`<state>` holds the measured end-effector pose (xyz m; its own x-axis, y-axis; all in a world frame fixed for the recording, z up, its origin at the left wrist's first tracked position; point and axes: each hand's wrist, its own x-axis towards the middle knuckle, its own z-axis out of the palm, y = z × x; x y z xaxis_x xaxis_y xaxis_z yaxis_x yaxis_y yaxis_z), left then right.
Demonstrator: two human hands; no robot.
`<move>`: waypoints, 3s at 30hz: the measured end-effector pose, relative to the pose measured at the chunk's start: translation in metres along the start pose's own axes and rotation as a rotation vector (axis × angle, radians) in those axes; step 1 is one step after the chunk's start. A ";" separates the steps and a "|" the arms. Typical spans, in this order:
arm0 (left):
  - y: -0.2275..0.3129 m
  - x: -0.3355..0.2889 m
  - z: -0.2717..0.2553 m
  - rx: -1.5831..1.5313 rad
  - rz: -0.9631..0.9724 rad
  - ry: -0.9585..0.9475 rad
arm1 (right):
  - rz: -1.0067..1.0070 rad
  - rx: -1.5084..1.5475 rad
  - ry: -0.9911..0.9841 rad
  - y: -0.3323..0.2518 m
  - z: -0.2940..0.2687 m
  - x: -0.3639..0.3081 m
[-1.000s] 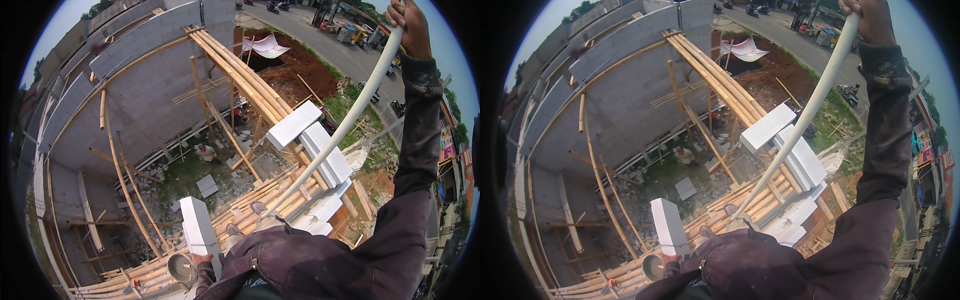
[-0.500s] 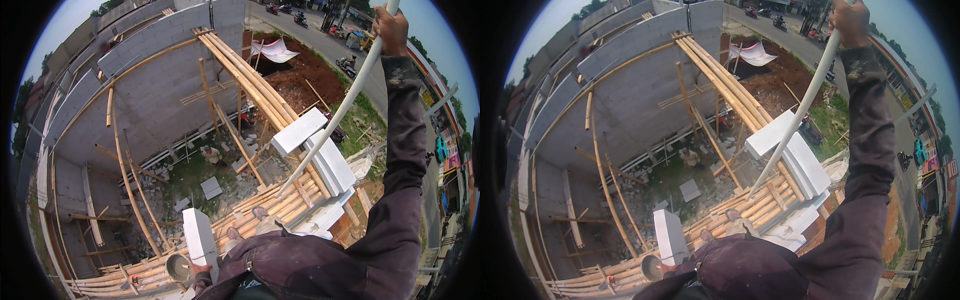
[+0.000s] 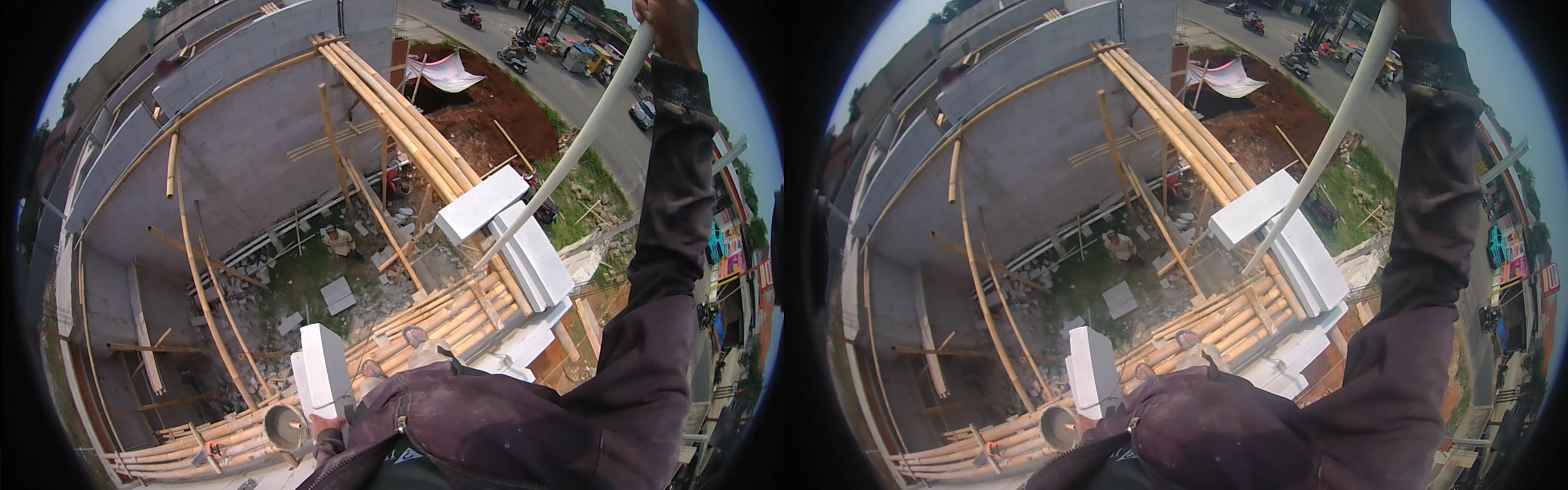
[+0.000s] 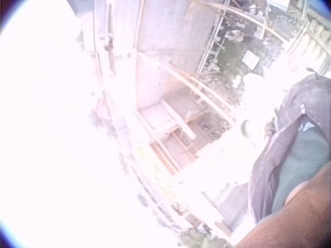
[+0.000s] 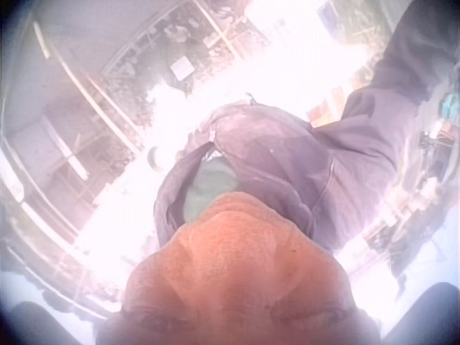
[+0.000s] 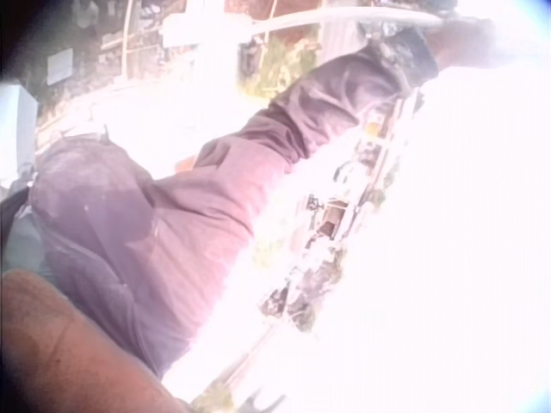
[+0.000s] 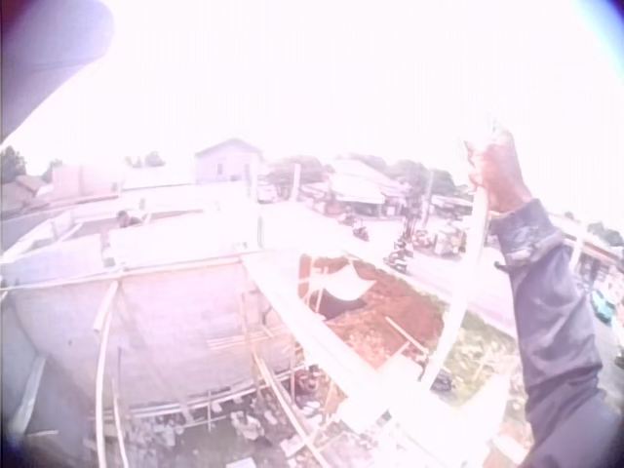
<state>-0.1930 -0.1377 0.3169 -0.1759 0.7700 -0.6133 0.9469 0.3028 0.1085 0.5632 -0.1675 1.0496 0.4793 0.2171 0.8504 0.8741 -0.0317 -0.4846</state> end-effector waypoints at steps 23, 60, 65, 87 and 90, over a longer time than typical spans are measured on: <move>0.070 -0.084 -0.068 0.028 -0.103 -0.110 | -0.158 -0.211 -0.734 0.111 0.161 -0.191; 0.052 -0.060 0.062 0.184 0.031 -0.082 | 0.053 -1.005 -1.683 0.533 0.164 -0.772; 0.078 -0.051 0.083 0.191 0.066 -0.125 | 0.055 -1.078 -1.621 0.570 0.190 -0.815; 0.150 -0.014 0.106 0.159 0.216 -0.059 | 0.101 -0.939 -1.658 0.550 0.219 -0.852; 0.158 -0.009 0.107 0.201 0.176 -0.065 | 0.350 -0.471 -1.523 0.517 0.217 -0.866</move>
<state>-0.0125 -0.1570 0.2556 0.0071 0.7613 -0.6484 0.9969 0.0451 0.0640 0.5828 -0.1596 0.0182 0.3826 0.8345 -0.3964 0.8276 -0.5003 -0.2544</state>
